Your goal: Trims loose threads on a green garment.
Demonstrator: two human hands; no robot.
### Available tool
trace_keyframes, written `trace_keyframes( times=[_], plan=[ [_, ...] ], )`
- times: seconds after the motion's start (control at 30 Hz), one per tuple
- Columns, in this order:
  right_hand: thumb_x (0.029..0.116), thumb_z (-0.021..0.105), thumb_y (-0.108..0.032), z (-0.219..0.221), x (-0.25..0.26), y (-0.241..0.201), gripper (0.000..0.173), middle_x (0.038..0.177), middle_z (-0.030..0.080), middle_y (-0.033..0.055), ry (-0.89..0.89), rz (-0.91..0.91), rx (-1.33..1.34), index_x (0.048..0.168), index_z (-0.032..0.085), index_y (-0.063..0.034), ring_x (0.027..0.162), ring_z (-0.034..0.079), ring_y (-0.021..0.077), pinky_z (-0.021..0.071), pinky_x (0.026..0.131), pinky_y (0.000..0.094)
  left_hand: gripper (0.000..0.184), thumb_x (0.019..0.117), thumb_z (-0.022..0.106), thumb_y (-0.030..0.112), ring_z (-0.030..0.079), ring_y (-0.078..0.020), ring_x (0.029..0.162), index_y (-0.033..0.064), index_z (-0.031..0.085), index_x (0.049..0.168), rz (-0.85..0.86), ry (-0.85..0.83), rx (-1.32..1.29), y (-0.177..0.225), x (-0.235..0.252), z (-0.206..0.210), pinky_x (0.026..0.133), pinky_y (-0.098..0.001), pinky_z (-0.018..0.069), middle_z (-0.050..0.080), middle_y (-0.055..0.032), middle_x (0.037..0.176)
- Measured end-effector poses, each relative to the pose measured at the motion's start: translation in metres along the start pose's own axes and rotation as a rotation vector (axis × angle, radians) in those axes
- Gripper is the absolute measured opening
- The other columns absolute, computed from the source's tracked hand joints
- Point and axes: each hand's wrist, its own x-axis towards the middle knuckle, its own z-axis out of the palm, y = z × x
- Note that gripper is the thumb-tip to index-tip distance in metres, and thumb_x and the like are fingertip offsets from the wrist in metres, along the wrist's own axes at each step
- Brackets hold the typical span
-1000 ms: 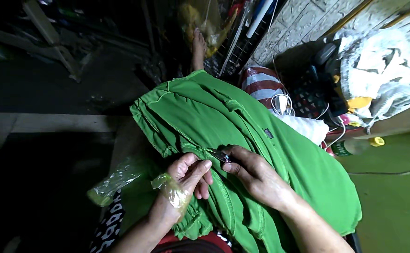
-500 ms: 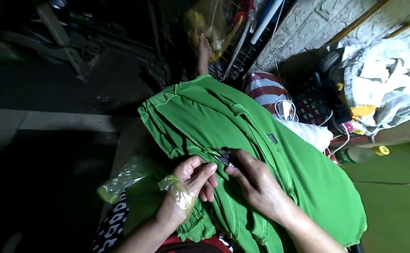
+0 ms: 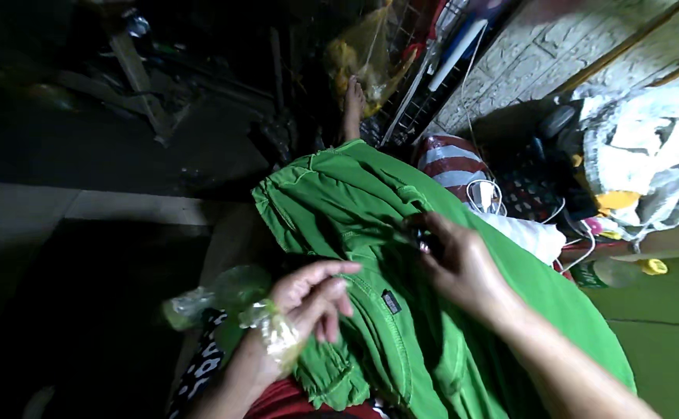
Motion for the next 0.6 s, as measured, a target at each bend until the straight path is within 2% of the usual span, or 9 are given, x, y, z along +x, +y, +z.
trace_keyframes(
  times=[0.1,0.2,0.3,0.33,0.37,0.43,0.47,0.53,0.6],
  plan=[
    [0.0990,0.064,-0.006,-0.015,0.020,0.002,0.011,0.079,0.062,0.0042,-0.153,0.223,0.153,0.107,0.068,0.0004,0.065,0.053,0.0075,0.0470,0.061,0.0257,0.030,0.1032,0.041,0.009,0.046,0.0102,0.060,-0.0017,0.063,0.120,0.088,0.165,0.214,0.002,0.010,-0.019,0.055,-0.0067,0.0386,0.060,0.0151,0.078],
    [0.1024,0.061,-0.012,0.002,0.019,0.011,0.014,0.070,0.054,-0.0028,-0.147,0.367,0.339,0.092,0.066,-0.0038,0.061,0.048,0.0011,0.0424,0.059,0.0196,0.032,0.1021,0.038,0.010,0.043,0.0094,0.063,-0.0015,0.065,0.117,0.075,0.300,0.320,-0.002,0.025,-0.016,0.059,-0.0079,0.0366,0.050,0.0147,0.076],
    [0.1026,0.061,-0.014,0.009,0.013,0.013,0.019,0.064,0.049,-0.0058,-0.117,0.395,0.413,0.085,0.063,-0.0064,0.056,0.045,-0.0015,0.0386,0.054,0.0161,0.035,0.1041,0.042,0.015,0.049,0.0070,0.075,-0.0039,0.067,0.119,0.073,0.325,0.444,-0.004,0.033,0.001,0.069,-0.0118,0.0401,0.062,0.0042,0.091],
    [0.1022,0.061,-0.014,0.009,0.011,0.013,0.019,0.064,0.049,-0.0058,-0.110,0.391,0.424,0.085,0.063,-0.0064,0.055,0.045,-0.0016,0.0385,0.053,0.0160,0.034,0.1046,0.047,0.017,0.057,0.0043,0.085,-0.0045,0.068,0.120,0.121,0.321,0.507,-0.006,0.035,0.008,0.079,-0.0148,0.0457,0.069,-0.0032,0.101],
    [0.1019,0.062,-0.014,0.008,0.009,0.012,0.018,0.064,0.049,-0.0057,-0.103,0.388,0.428,0.086,0.064,-0.0064,0.055,0.045,-0.0015,0.0386,0.053,0.0159,0.033,0.1021,0.055,0.020,0.059,0.0019,0.088,-0.0048,0.069,0.118,0.187,0.321,0.568,-0.010,0.038,0.014,0.081,-0.0159,0.0482,0.070,-0.0069,0.101],
    [0.1018,0.062,-0.014,0.006,0.008,0.013,0.018,0.064,0.049,-0.0058,-0.103,0.367,0.434,0.085,0.063,-0.0067,0.055,0.045,-0.0016,0.0383,0.053,0.0157,0.043,0.0907,0.074,0.030,0.051,-0.0032,0.079,-0.0040,0.070,0.117,0.286,0.342,0.682,-0.017,0.046,0.025,0.073,-0.0182,0.0425,0.064,-0.0071,0.089],
    [0.1018,0.061,-0.013,0.004,0.007,0.015,0.018,0.064,0.049,-0.0063,-0.111,0.339,0.436,0.085,0.063,-0.0070,0.055,0.045,-0.0022,0.0381,0.053,0.0150,0.044,0.0891,0.075,0.030,0.052,-0.0083,0.077,-0.0037,0.071,0.116,0.308,0.342,0.752,-0.017,0.050,0.028,0.072,-0.0222,0.0431,0.065,-0.0097,0.087],
    [0.1030,0.057,-0.012,-0.002,0.005,0.017,0.015,0.067,0.049,-0.0067,-0.158,0.285,0.428,0.090,0.063,-0.0063,0.057,0.044,-0.0029,0.0380,0.055,0.0144,0.027,0.0960,0.066,0.020,0.055,-0.0137,0.074,-0.0021,0.074,0.108,0.302,0.334,0.837,-0.016,0.056,0.027,0.069,-0.0262,0.0457,0.064,-0.0111,0.082],
    [0.1039,0.055,-0.012,-0.010,0.004,0.019,0.014,0.070,0.051,-0.0062,-0.180,0.257,0.373,0.098,0.066,-0.0050,0.060,0.046,-0.0032,0.0396,0.057,0.0149,0.028,0.1008,0.056,0.015,0.065,-0.0223,0.083,-0.0068,0.073,0.098,0.212,0.301,0.827,-0.006,0.057,0.020,0.079,-0.0375,0.0523,0.069,-0.0181,0.088]
  ],
)
